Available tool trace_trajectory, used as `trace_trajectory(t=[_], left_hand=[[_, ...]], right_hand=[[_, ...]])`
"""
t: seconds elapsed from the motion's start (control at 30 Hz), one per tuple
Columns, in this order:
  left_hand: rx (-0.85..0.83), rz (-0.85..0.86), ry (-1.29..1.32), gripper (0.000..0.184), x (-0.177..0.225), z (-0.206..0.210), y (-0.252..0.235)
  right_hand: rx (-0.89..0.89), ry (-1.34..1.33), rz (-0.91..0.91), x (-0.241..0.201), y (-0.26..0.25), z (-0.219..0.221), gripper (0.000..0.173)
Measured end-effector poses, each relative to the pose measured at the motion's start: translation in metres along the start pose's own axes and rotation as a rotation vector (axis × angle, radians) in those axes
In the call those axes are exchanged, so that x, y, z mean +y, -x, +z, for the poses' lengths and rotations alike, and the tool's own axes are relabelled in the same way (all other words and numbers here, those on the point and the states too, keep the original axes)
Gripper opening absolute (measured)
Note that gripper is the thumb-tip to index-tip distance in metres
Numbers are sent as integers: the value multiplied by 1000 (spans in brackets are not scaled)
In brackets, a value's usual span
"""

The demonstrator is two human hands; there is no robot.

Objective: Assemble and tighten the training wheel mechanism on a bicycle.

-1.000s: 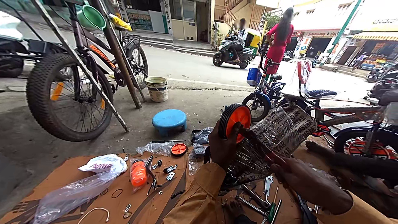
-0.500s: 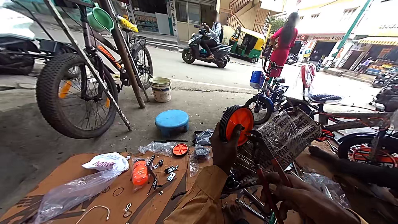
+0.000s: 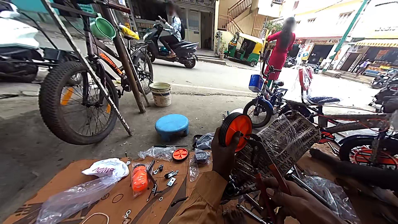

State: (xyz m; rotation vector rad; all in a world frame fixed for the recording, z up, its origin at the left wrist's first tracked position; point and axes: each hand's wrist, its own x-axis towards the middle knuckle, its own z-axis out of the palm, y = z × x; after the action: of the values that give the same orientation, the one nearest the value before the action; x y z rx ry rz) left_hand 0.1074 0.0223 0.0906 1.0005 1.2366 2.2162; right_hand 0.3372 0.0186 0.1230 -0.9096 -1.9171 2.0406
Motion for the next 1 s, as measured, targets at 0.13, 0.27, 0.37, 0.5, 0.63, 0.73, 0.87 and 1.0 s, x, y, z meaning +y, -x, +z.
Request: trace_trajectory(t=[0.13,0.27,0.37,0.5,0.63,0.73,0.87,1.0], left_hand=[[-34,12,-21,36,-1,-1,1],[-35,16,-52,35,0,0,4],[-31,20,-114,35,-1,1,5],[-52,39,-147,35,-2,0,6],[-45,26,-154,35,-1,0,6],[-40,15,-180,37,0,-1,6],[-45,19,-167,36,-1,0,8],[-57,7,-133,35,-1,1,10]], right_hand=[[-12,6,3,1,-3,-2,39],[-3,15,-3,3,-4,-3,36],[10,10,-11,5,-5,-5,33],[-7,5,-9,6,-3,-7,35],[-33,-23,-3,5,0,-9,38],[-47,-28,2,4,2,-10,38],[-60,-65,17,3,2,-11,37],[-38,-56,4,4,3,-11,35]])
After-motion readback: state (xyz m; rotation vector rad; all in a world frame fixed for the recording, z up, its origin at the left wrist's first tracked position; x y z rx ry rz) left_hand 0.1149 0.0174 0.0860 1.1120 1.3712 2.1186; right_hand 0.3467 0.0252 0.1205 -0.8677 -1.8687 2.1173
